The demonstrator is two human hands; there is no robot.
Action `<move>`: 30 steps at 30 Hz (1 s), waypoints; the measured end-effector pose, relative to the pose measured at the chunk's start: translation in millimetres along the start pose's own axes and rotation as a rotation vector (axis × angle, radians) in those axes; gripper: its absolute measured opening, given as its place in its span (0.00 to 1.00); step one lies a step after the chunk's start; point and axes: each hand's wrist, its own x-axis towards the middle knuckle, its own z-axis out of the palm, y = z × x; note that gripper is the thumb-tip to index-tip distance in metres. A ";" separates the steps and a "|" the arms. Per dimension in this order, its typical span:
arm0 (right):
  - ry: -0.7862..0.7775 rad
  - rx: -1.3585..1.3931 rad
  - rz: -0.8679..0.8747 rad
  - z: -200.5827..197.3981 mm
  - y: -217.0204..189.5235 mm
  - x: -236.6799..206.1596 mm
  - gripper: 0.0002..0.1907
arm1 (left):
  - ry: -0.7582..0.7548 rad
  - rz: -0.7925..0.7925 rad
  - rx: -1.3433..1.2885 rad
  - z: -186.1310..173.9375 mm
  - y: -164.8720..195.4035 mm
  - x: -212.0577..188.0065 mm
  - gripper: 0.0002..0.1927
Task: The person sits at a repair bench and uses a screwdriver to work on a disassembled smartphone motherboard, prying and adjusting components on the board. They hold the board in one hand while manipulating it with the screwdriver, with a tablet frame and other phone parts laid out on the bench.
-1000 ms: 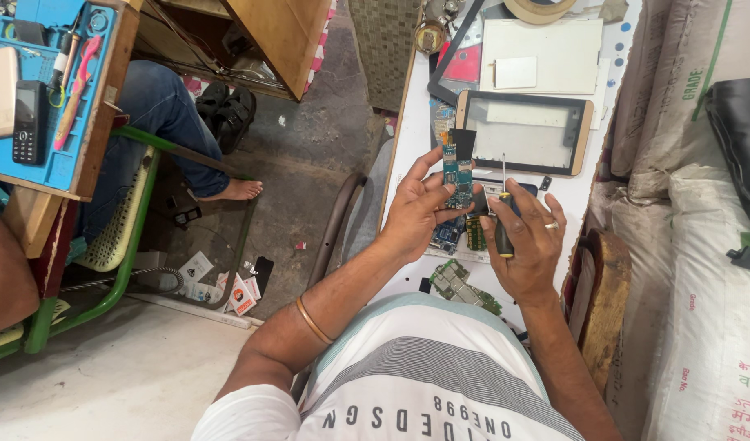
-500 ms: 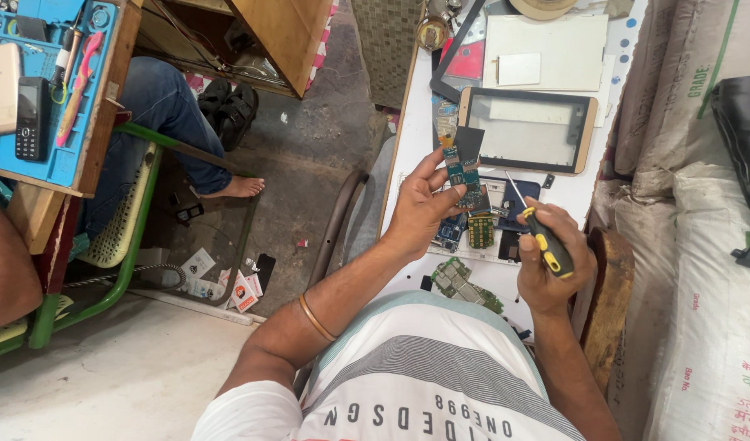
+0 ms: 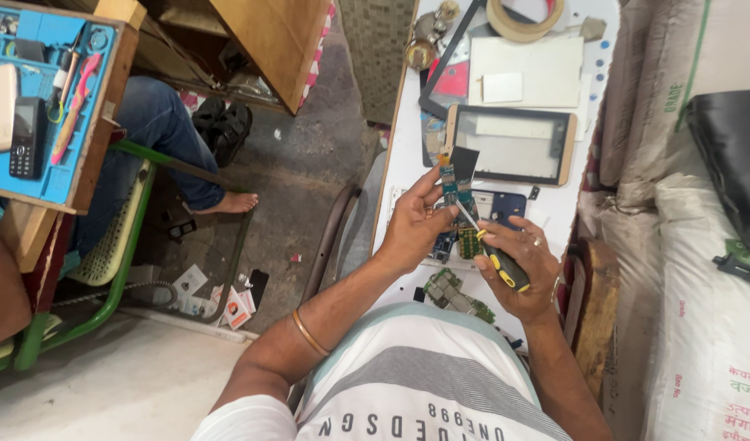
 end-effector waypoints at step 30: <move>0.104 0.564 0.369 5.7 53.6 -56.1 0.20 | 0.109 -0.076 -0.003 -8.4 -2.1 -10.0 0.14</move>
